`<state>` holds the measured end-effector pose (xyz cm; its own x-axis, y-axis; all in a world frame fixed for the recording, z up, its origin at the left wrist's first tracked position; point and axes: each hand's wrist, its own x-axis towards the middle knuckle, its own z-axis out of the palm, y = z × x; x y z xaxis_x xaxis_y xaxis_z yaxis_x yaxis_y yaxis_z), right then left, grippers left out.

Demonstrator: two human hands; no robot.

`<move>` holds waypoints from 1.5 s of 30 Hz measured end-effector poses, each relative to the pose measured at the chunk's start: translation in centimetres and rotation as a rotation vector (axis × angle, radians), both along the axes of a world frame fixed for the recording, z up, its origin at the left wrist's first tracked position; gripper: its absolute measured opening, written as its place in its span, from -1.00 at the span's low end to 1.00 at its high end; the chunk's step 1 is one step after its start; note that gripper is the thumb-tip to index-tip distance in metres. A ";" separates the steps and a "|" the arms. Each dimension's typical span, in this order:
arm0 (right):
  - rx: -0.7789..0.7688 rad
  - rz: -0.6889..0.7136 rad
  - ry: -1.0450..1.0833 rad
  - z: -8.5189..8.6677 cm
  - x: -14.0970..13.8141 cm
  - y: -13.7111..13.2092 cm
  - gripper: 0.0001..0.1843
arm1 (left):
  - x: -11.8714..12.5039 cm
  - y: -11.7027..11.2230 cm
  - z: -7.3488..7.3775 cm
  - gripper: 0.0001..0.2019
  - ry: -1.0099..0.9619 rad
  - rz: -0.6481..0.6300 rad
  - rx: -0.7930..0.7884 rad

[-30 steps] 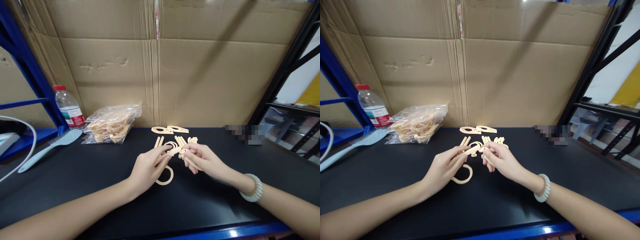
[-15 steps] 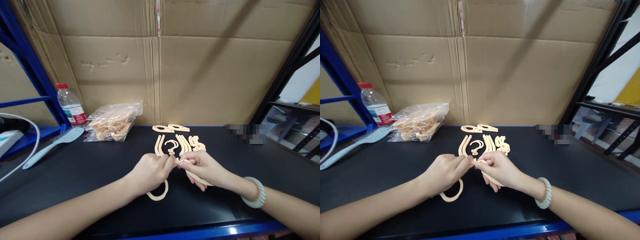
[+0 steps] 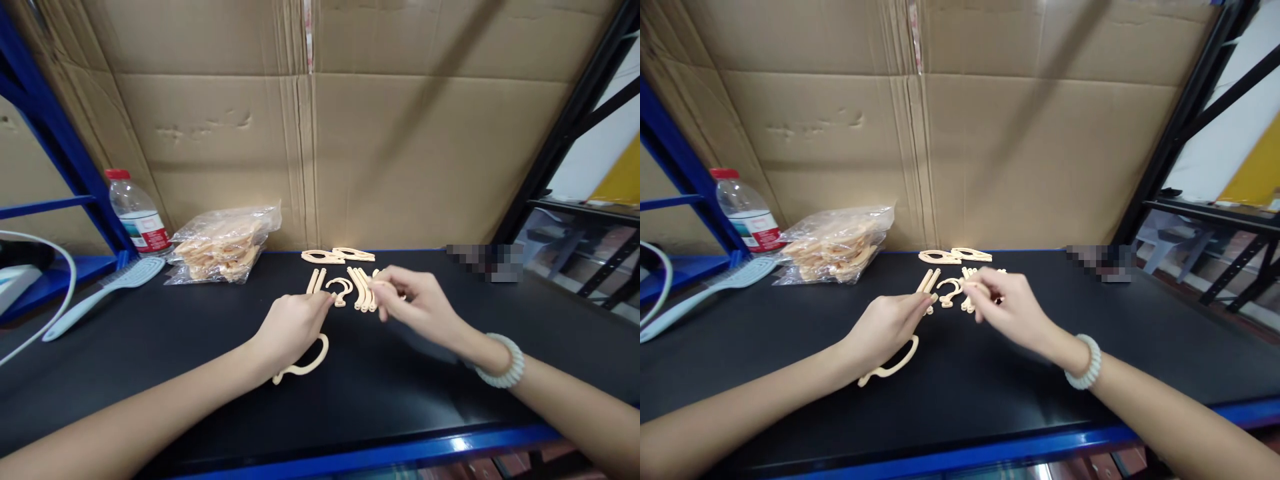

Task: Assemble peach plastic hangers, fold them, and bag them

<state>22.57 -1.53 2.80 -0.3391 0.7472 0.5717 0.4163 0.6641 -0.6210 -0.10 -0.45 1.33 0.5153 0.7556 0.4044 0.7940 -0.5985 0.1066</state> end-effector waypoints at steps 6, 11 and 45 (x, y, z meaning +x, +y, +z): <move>0.177 -0.127 0.161 1.0 3.4 3.4 -0.82 | -0.4 0.3 1.4 -0.61 -0.392 0.111 -0.234; 0.295 -0.113 -0.169 0.0 4.6 5.3 -0.82 | -0.8 1.2 1.4 -0.63 -0.699 0.114 -0.457; 0.526 0.092 -0.507 -1.9 -1.0 -0.3 -0.86 | 0.4 0.3 0.6 -0.68 -1.216 0.066 -0.584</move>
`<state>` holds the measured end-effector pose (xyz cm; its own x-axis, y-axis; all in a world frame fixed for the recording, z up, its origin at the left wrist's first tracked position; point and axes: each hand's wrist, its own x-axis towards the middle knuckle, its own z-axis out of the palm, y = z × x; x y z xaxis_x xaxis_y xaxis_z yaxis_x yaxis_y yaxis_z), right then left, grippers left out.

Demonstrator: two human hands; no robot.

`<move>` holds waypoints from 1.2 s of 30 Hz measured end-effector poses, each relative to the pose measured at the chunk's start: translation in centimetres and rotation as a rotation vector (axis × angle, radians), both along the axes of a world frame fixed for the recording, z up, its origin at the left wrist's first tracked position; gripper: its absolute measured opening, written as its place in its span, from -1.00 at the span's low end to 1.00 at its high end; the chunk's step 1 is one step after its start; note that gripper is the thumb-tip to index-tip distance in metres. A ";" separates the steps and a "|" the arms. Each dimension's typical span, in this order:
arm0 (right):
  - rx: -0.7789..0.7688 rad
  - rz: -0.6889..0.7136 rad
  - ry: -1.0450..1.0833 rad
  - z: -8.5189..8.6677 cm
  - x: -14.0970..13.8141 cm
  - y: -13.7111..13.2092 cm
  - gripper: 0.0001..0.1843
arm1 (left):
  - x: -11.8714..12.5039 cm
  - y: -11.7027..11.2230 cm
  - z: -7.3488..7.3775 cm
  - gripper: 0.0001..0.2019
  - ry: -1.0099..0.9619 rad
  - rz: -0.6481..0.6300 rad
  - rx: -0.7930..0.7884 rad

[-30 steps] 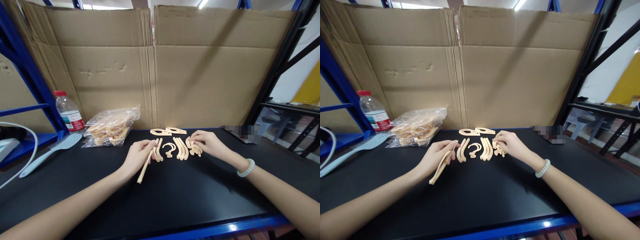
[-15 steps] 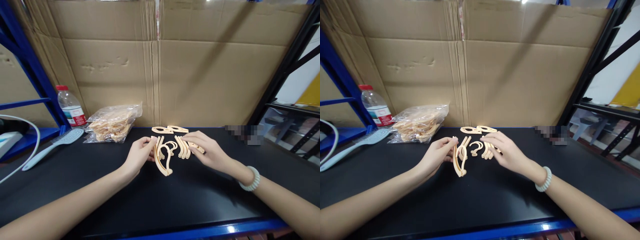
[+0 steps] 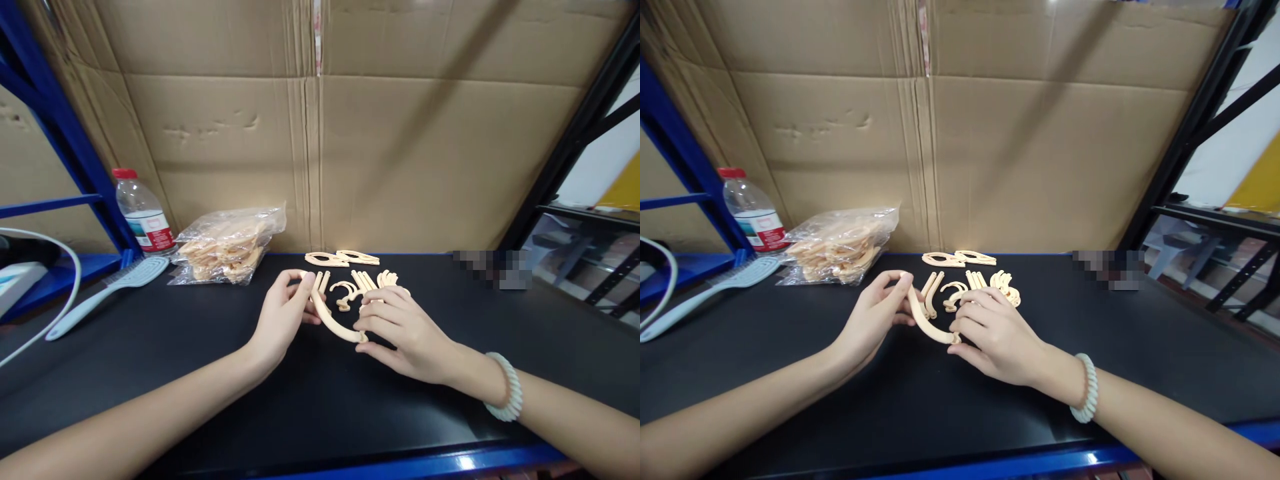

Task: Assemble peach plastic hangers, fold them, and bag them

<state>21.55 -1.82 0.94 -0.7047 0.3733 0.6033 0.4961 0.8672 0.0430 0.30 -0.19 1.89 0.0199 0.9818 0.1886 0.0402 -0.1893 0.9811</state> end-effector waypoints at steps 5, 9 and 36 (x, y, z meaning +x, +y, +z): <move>-0.033 -0.037 0.066 -0.3 0.2 0.3 -0.89 | -0.5 -0.2 0.0 -0.57 0.460 0.149 0.611; -0.014 -0.034 0.096 -0.6 0.0 0.4 -0.85 | -0.5 -0.9 0.3 -0.70 0.943 -0.043 1.061; -0.252 -0.092 0.477 1.5 1.3 1.4 -0.93 | -4.0 2.6 3.6 -0.81 1.419 -0.343 0.959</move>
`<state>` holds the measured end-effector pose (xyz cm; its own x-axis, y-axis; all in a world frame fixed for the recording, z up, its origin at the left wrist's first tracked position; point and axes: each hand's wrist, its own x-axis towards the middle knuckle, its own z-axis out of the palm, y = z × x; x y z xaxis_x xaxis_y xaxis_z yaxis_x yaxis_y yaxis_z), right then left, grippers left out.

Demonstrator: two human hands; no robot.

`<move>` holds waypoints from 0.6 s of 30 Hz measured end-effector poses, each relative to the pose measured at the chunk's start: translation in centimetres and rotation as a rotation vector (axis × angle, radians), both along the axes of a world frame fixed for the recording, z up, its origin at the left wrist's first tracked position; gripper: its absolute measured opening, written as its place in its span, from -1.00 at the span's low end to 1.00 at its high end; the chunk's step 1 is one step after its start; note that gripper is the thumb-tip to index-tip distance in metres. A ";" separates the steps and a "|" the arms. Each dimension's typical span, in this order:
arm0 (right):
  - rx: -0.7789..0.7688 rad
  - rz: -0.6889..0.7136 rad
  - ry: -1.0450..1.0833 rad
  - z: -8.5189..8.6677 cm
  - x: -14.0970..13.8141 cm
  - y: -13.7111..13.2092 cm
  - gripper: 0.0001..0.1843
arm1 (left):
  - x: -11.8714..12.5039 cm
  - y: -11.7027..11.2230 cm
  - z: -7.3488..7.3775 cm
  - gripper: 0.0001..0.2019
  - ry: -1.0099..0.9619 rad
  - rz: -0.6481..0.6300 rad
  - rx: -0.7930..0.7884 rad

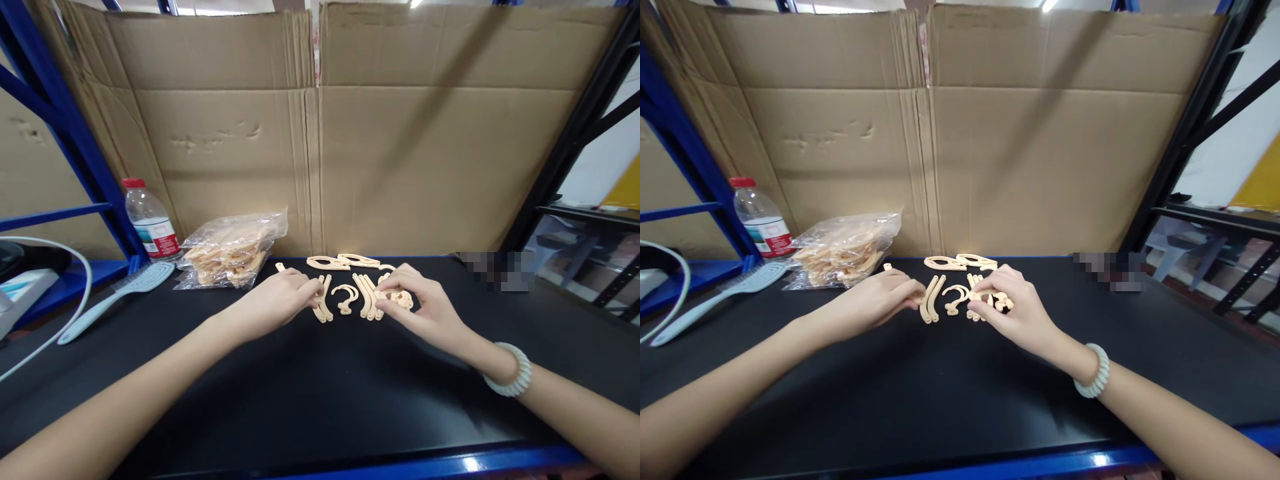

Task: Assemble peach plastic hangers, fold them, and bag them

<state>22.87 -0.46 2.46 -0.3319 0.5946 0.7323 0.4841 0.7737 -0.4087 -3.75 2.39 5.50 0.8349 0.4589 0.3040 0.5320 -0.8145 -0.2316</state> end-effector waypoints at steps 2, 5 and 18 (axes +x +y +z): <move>-0.008 -0.014 0.009 -0.3 0.1 0.3 -0.95 | -0.5 0.6 0.0 -0.84 0.069 0.006 -0.022; -0.022 -0.018 -0.001 -0.8 0.1 0.8 -0.96 | -0.5 0.8 -0.4 -0.80 0.109 -0.004 -0.072; -0.023 0.015 -0.222 -1.6 -1.3 3.3 -0.95 | 0.8 -0.7 -1.7 -0.83 -0.015 0.001 -0.141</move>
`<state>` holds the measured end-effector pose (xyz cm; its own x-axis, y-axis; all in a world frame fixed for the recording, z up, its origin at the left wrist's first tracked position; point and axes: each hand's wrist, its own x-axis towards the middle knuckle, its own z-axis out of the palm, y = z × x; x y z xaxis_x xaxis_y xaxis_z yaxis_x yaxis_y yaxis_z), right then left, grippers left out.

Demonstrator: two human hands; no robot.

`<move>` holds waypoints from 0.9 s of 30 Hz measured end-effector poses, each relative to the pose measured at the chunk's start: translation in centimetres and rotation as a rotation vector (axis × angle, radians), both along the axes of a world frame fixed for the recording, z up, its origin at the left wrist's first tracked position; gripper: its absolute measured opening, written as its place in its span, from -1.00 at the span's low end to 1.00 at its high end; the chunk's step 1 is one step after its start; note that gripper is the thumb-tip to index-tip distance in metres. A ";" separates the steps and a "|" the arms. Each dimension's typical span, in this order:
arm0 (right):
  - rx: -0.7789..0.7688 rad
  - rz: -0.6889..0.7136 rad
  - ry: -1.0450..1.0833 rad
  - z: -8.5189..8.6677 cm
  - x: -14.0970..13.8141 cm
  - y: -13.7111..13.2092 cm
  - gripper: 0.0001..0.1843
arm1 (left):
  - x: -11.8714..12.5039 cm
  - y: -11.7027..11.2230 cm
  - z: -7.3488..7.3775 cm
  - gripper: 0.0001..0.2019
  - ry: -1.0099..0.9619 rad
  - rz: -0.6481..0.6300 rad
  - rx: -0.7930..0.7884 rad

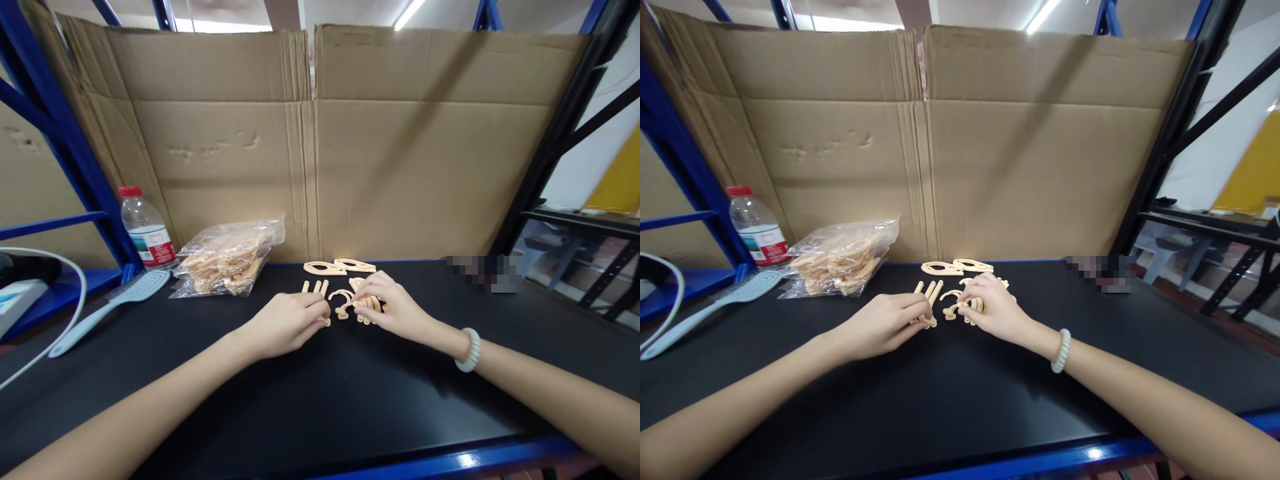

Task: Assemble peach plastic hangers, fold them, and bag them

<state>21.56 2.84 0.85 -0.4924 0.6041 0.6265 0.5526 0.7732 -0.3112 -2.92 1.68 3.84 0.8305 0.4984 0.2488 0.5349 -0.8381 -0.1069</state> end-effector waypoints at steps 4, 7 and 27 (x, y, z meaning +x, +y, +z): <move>-0.036 0.096 -0.153 0.0 -1.3 2.0 -0.86 | 0.5 -0.4 -1.0 -0.84 -0.003 -0.032 0.105; -0.101 0.210 -0.243 0.7 -1.4 3.9 -0.77 | 0.4 -0.5 -1.2 -0.83 -0.011 -0.073 0.163; -0.467 -0.347 0.272 -0.3 6.1 13.6 -0.91 | 1.0 -1.8 -0.4 -0.84 0.044 -0.168 0.233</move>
<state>27.67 16.47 0.53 -0.0797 0.9394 0.3335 0.5998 0.3124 -0.7366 -1.97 -0.10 3.39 0.9092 0.2867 0.3019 0.3812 -0.8648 -0.3267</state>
